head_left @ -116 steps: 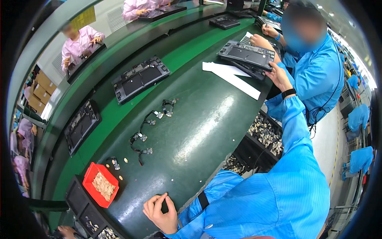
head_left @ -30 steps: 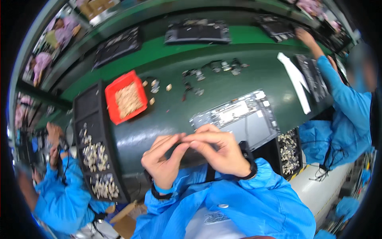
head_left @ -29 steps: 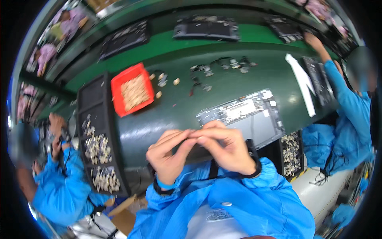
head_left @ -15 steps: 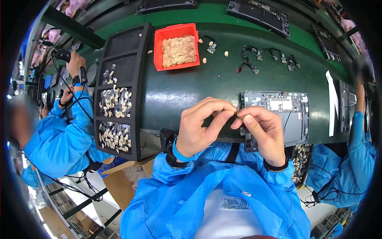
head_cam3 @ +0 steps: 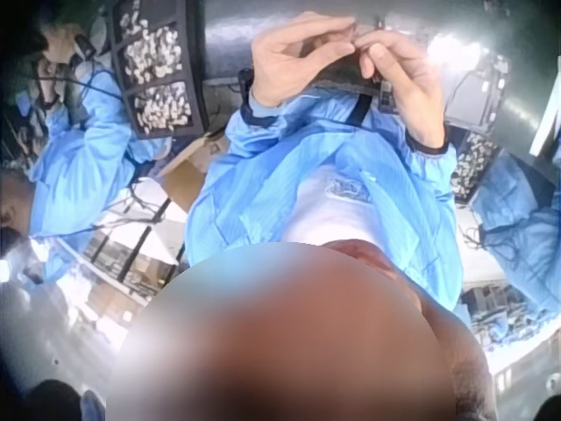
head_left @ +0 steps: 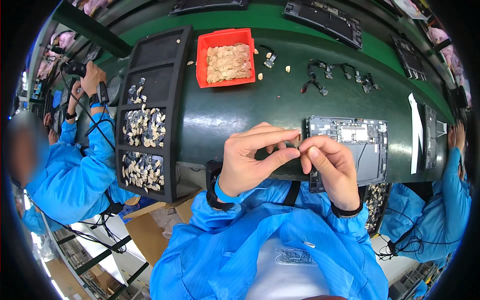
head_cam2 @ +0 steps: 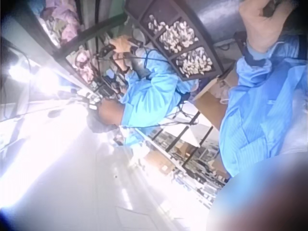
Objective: The recorder is assembling an electronic device, specifically attaching components like a battery and wiring inside a tablet or laptop chassis.
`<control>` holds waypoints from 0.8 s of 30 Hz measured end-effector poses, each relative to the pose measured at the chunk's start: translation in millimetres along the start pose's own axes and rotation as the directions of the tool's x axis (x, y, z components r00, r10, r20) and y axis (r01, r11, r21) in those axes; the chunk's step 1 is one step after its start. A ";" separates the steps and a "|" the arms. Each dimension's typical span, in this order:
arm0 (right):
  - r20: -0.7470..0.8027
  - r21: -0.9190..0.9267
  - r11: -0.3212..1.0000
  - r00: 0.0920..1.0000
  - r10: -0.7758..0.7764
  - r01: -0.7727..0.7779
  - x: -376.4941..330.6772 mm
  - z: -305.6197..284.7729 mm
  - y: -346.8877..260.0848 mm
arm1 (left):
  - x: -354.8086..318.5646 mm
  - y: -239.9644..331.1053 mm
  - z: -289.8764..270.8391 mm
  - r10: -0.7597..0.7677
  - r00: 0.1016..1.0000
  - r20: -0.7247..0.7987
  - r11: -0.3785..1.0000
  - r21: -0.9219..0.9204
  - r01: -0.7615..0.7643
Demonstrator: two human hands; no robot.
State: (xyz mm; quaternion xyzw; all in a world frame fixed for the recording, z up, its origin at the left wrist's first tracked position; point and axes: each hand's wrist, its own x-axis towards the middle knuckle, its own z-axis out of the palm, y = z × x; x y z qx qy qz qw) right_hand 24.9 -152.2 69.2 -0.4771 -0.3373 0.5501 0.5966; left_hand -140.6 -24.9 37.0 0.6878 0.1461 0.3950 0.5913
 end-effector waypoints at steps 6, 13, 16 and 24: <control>-0.061 -0.165 0.985 0.996 -0.070 0.059 -4.0 6.3 -1.2 | 3.5 1.7 -3.5 0.109 0.989 0.104 0.990 0.075 -0.117; -0.116 -0.324 0.936 0.976 -0.185 0.139 -5.3 7.3 -3.7 | 3.0 11.1 -0.1 0.119 0.989 0.083 0.976 0.174 -0.132; -0.106 -0.275 0.943 0.969 -0.222 0.186 -2.9 6.1 1.5 | 1.2 17.1 2.3 0.090 0.995 0.040 0.970 0.222 -0.097; -0.220 -0.220 0.970 0.964 -0.150 0.101 11.1 8.3 -3.5 | 63.0 1.1 -39.3 0.167 0.939 -0.302 0.835 0.549 0.028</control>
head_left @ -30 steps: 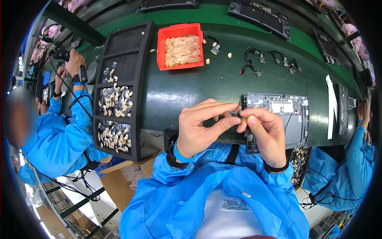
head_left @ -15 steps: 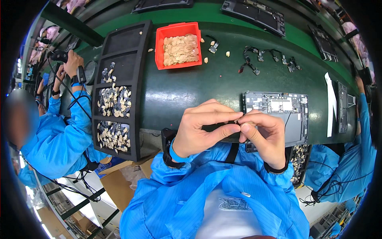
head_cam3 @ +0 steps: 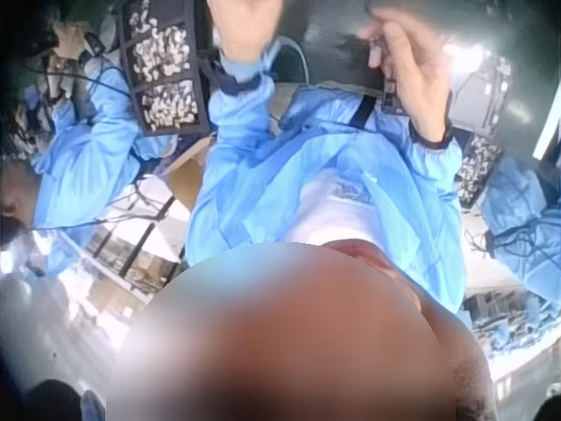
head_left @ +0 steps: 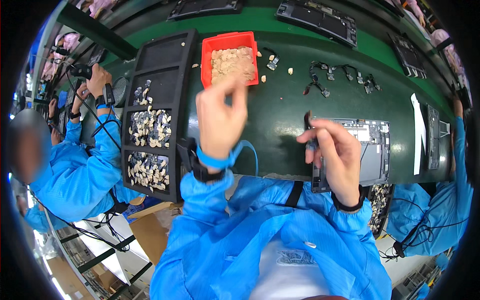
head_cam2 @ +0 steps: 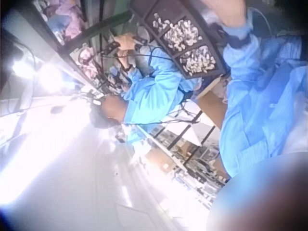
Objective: The recorder is assembling an electronic device, specifically attaching components like a battery and wiring inside a tablet or laptop chassis.
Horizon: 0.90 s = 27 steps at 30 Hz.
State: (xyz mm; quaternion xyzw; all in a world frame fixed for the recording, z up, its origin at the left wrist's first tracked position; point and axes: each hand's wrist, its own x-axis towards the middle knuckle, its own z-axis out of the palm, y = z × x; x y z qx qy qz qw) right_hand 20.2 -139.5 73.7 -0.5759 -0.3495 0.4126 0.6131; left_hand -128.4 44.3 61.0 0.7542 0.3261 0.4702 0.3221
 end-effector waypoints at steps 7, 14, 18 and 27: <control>-0.029 0.042 0.995 0.996 0.086 -0.085 9.8 -15.9 13.3 | -20.3 25.3 11.8 0.599 0.780 0.182 0.766 0.155 -0.624; 0.085 -0.218 0.974 0.995 -0.048 0.065 1.9 -23.4 0.6 | -28.9 26.4 28.0 0.465 0.835 0.295 0.883 -0.087 -0.462; 0.129 -0.351 0.922 0.983 -0.128 0.166 5.2 -23.2 -2.9 | -25.4 30.5 24.9 0.452 0.838 0.305 0.891 -0.117 -0.438; 0.221 -0.512 0.766 0.921 -0.319 0.389 4.1 -7.5 -4.3 | -26.6 31.8 10.0 0.398 0.890 0.224 0.906 0.055 -0.419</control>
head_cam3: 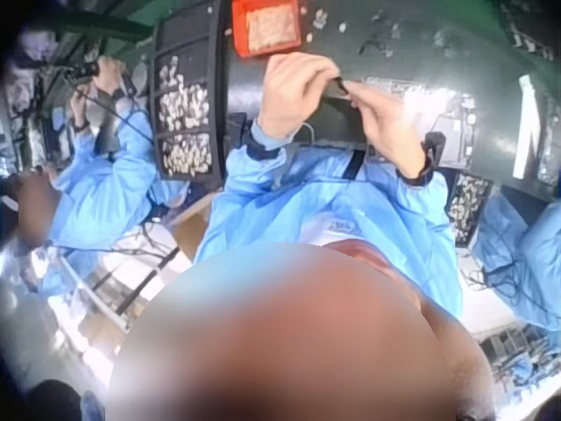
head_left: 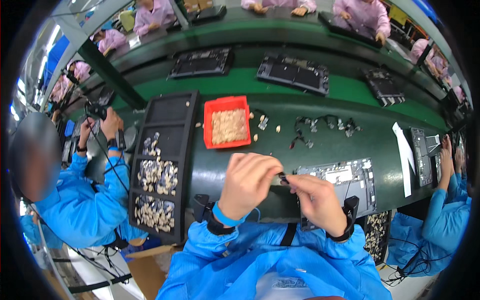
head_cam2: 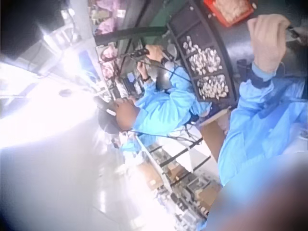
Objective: The recorder is assembling an electronic device, specifically attaching components like a battery and wiring inside a tablet or laptop chassis.
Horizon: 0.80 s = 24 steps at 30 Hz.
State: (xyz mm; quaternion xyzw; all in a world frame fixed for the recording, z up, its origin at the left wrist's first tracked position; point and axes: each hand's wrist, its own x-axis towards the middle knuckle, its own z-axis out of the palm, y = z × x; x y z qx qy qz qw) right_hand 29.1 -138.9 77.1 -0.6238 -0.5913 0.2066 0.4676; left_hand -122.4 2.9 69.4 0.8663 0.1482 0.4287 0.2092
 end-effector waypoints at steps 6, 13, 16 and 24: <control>-0.120 -0.166 0.986 0.992 -0.032 0.012 4.2 -3.8 -4.0 | 17.9 -66.9 -21.6 -0.173 0.919 -0.355 0.871 0.380 0.311; -0.177 -0.520 0.836 0.935 -0.306 0.175 17.1 6.7 -3.8 | 4.6 18.0 3.9 -0.522 0.839 0.153 0.762 -0.357 0.540; -0.320 -0.115 0.991 0.942 -0.102 0.068 2.5 -3.1 10.5 | 12.3 30.8 17.8 -0.500 0.844 0.197 0.732 -0.426 0.532; -0.438 0.616 0.779 0.772 0.460 -0.115 -70.9 -44.9 26.9 | 28.8 76.6 69.4 -0.033 0.826 0.563 0.919 -0.308 0.247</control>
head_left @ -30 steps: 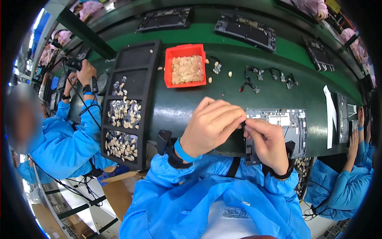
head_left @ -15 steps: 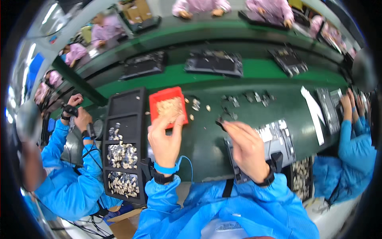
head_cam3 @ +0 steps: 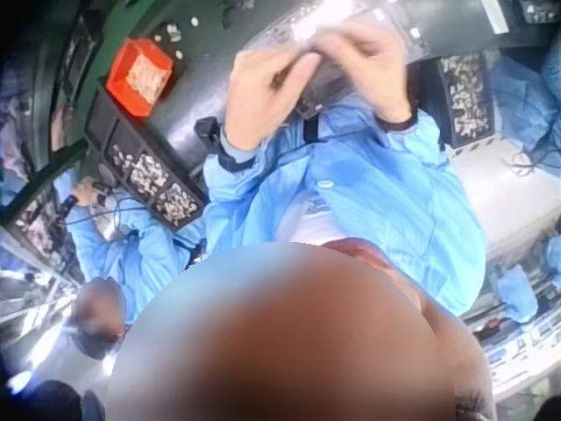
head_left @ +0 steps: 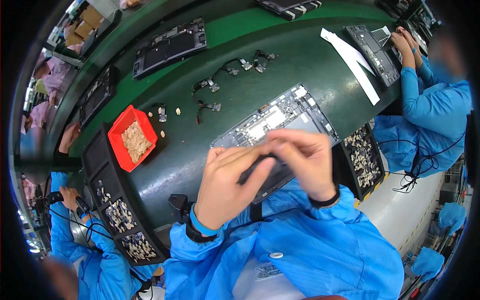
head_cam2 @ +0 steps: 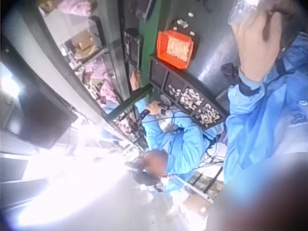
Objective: The recorder is assembling an electronic device, specifically attaching components like a battery and wiring inside a tablet or laptop chassis.
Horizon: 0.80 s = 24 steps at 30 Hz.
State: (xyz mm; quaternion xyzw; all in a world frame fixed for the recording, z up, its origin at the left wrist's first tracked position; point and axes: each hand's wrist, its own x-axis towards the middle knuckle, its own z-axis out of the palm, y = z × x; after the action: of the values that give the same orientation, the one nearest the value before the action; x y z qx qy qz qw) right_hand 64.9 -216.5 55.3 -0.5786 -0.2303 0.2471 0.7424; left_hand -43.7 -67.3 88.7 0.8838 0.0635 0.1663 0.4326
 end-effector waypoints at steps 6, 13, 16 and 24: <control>-0.126 -0.595 0.803 0.982 -0.137 0.035 27.4 -86.1 -10.1 | 65.8 -35.9 39.7 0.273 0.951 0.142 0.854 0.420 -0.308; -0.264 -0.522 0.839 0.965 0.012 -0.153 57.9 -86.2 11.1 | 95.1 -68.7 60.4 0.340 0.913 0.226 0.795 0.449 -0.408; -0.291 -0.540 0.808 0.953 0.083 -0.235 65.8 -80.5 8.4 | 98.0 -72.5 64.2 0.318 0.922 0.222 0.814 0.434 -0.385; -0.300 -0.604 0.752 0.949 0.093 -0.265 66.0 -75.1 14.1 | 96.3 -80.3 64.3 0.358 0.918 0.170 0.833 0.387 -0.396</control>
State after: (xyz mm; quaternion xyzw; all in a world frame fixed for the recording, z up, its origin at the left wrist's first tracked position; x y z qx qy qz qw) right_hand 161.5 -227.8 28.5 -0.8416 -0.1475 0.1494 0.4977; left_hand 71.5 -40.9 12.0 0.9567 -0.0978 0.1909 0.1967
